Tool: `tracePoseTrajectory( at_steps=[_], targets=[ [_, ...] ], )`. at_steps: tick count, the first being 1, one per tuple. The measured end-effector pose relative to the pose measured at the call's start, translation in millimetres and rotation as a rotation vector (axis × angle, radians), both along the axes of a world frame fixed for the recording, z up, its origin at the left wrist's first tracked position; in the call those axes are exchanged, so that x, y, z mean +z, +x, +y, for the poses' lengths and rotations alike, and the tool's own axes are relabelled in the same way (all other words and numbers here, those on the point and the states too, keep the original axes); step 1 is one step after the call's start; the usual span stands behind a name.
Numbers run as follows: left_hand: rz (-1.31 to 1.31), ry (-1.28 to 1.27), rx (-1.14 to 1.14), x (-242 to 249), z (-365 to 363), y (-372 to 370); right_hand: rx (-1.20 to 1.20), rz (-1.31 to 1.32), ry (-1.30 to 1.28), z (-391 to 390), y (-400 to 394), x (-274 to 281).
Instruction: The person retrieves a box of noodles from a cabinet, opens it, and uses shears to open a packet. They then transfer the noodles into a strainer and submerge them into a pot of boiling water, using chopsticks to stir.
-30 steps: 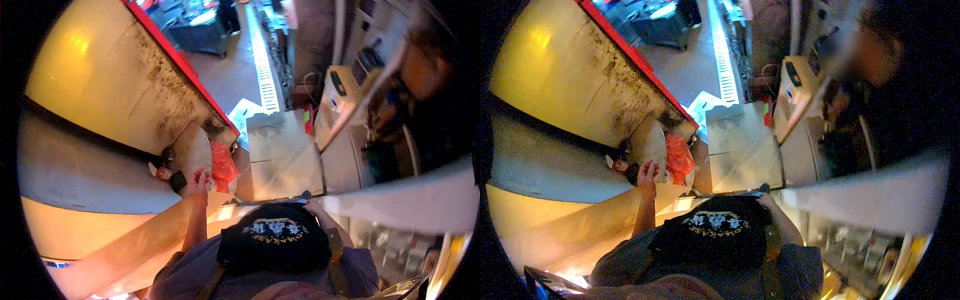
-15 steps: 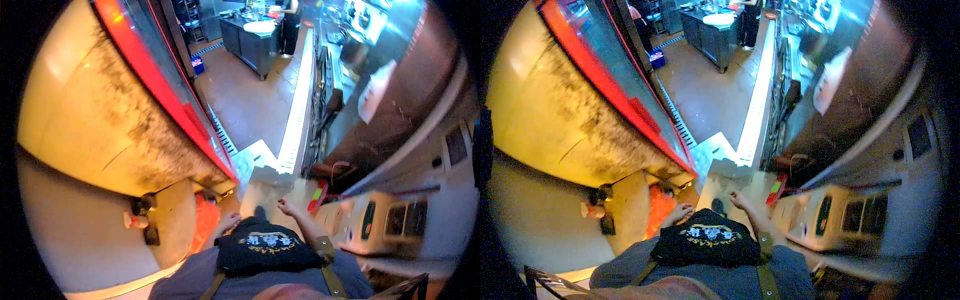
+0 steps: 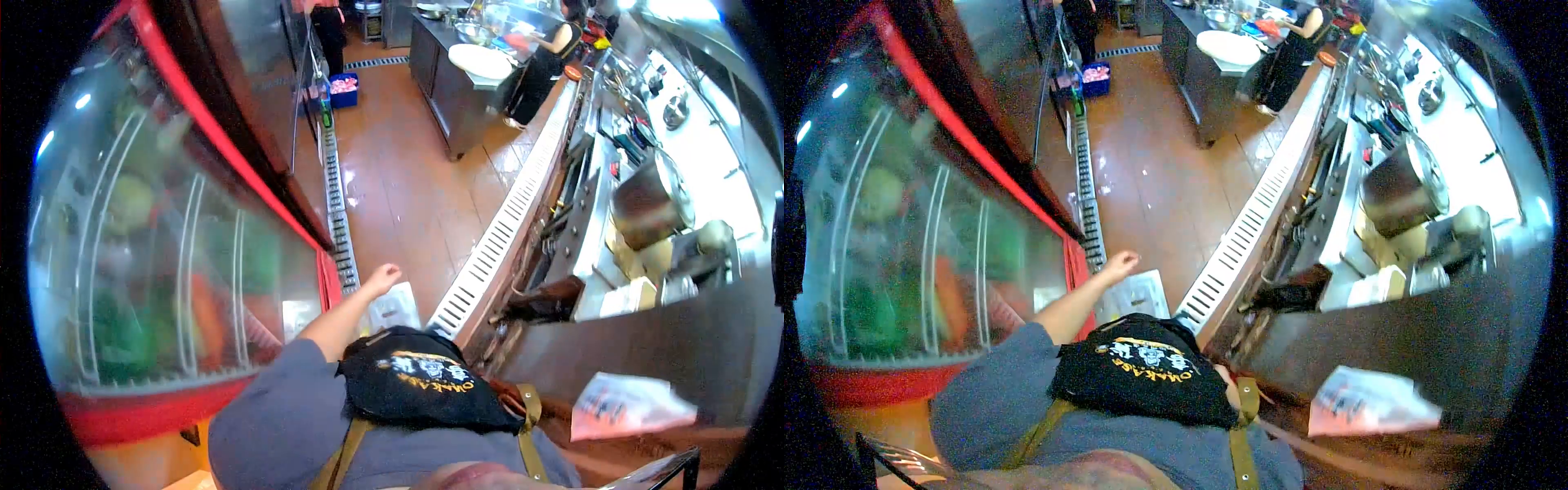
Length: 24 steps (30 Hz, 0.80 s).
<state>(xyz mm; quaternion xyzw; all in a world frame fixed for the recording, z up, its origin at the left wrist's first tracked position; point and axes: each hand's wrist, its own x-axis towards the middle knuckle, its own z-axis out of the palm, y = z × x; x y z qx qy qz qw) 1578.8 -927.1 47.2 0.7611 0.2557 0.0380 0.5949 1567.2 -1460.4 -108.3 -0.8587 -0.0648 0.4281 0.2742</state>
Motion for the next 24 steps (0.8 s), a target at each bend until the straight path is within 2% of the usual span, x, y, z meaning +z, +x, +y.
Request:
tracePoseTrajectory(
  at_steps=[2, 3, 4, 5, 6, 8, 10, 12, 14, 16, 17, 18, 19, 20, 21, 22, 23, 24],
  targets=[
    [0.154, -0.017, 0.124, -44.5, 36.2, -18.9, 0.202, -0.122, -0.054, 32.4, 98.8, -17.5],
    [0.202, -0.034, 0.144, -28.3, 44.1, -36.5, 0.321, -0.213, -0.059, 47.5, 153.7, -51.5],
    [0.45, -0.113, 0.178, -13.7, 51.2, -55.1, 0.54, -0.477, -0.03, 65.4, 201.9, -87.7],
    [0.699, 0.182, 0.24, -92.4, 70.9, -91.7, 0.136, -0.047, -0.153, 143.1, 234.2, 39.4],
    [0.697, 0.114, 0.326, -122.4, 82.2, -123.5, 0.028, 0.018, -0.1, 177.6, 283.1, 61.3],
    [0.87, 0.022, 0.462, -129.8, 98.5, -176.4, -0.079, -0.049, 0.089, 255.0, 367.7, 132.2],
    [0.997, -0.059, 0.633, -120.5, 112.6, -201.6, -0.175, -0.091, 0.194, 306.7, 456.5, 111.4],
    [1.047, -0.129, 0.771, -130.4, 135.7, -197.6, -0.391, -0.01, 0.345, 376.4, 515.2, 118.8],
    [1.0, -0.186, 0.825, -148.4, 158.9, -149.6, -0.413, 0.011, 0.292, 446.4, 558.0, 129.6],
    [0.807, -0.238, 0.821, -175.8, 189.4, -64.9, -0.435, 0.191, 0.217, 520.2, 591.2, 141.5],
    [0.629, -0.285, 0.84, -182.3, 205.8, -18.5, -0.305, 0.214, 0.274, 543.6, 617.4, 107.1],
    [-0.187, -0.634, 1.038, -156.1, 220.9, 62.4, -0.098, 0.034, 0.177, 586.6, 638.6, 129.5],
    [0.163, -0.526, 0.822, -213.0, 266.1, 76.7, 0.053, -0.157, 0.153, 618.3, 676.8, 100.7],
    [0.465, -0.394, 0.541, -106.0, 329.6, 170.0, -0.03, -0.178, 0.244, 660.5, 699.3, 126.1],
    [0.377, -0.497, 0.665, -44.0, 366.7, 237.4, -0.102, -0.095, 0.39, 700.2, 727.0, 142.6],
    [0.271, -0.477, 0.682, 0.6, 402.6, 295.1, -0.155, -0.113, 0.357, 739.6, 756.7, 159.1],
    [0.208, -0.396, 0.64, 36.4, 434.3, 341.0, -0.139, -0.096, 0.436, 772.8, 795.5, 154.0],
    [0.136, -0.316, 0.605, 58.4, 454.0, 370.6, -0.2, -0.185, 0.554, 800.5, 819.1, 150.0]
  ],
)
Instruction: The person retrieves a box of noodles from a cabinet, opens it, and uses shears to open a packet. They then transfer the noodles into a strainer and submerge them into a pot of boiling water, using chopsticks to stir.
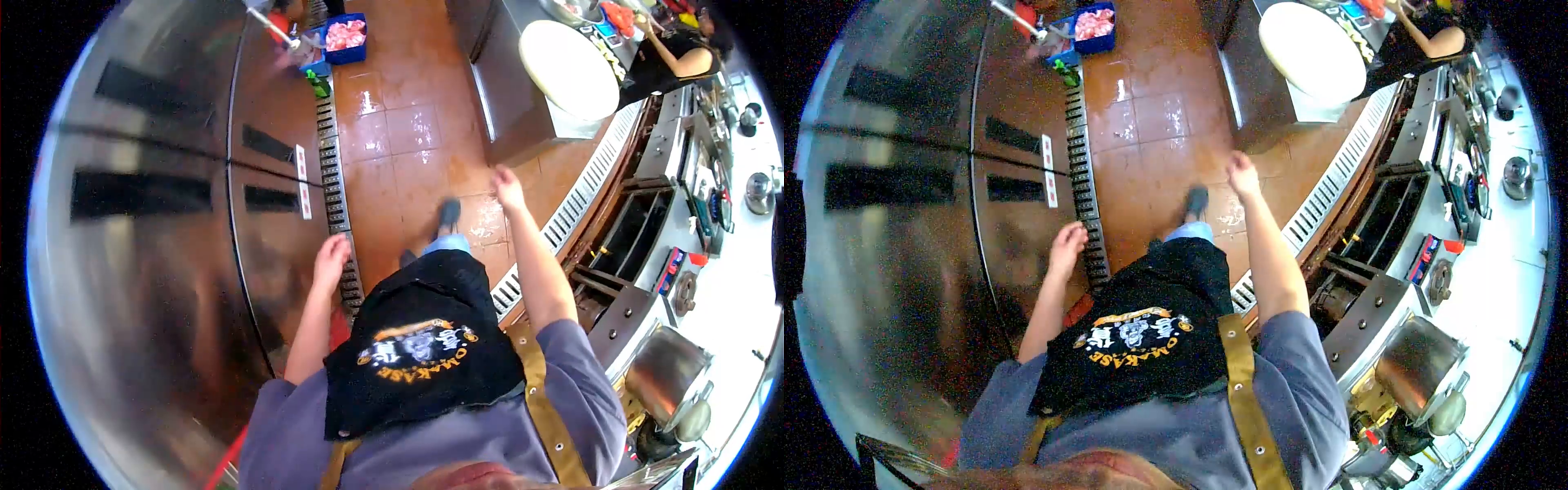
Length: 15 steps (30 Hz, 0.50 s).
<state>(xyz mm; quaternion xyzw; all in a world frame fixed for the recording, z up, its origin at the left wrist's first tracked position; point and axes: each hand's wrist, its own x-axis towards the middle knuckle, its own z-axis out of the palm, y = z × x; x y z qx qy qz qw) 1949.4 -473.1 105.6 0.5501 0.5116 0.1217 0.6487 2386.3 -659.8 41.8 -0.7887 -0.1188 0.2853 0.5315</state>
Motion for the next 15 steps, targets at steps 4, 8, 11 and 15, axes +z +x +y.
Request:
tracePoseTrajectory(
  at_steps=[4, 8, 11, 15],
  targets=[
    [-0.065, 0.132, 0.136, 34.4, 87.9, 80.3, -0.204, 0.351, 0.196, 106.8, 121.1, -11.1],
    [0.367, 0.028, 0.266, -91.9, 96.4, 4.7, -0.472, 0.532, 0.072, 157.3, 208.2, -76.1],
    [0.982, 0.119, 0.123, -126.6, 57.4, -118.7, -0.305, 0.534, -0.193, 189.9, 252.3, -106.0],
    [1.11, -0.14, 0.392, -54.1, 52.0, -107.8, 0.254, -0.072, -0.656, 283.4, 323.8, -115.5]
  ],
)
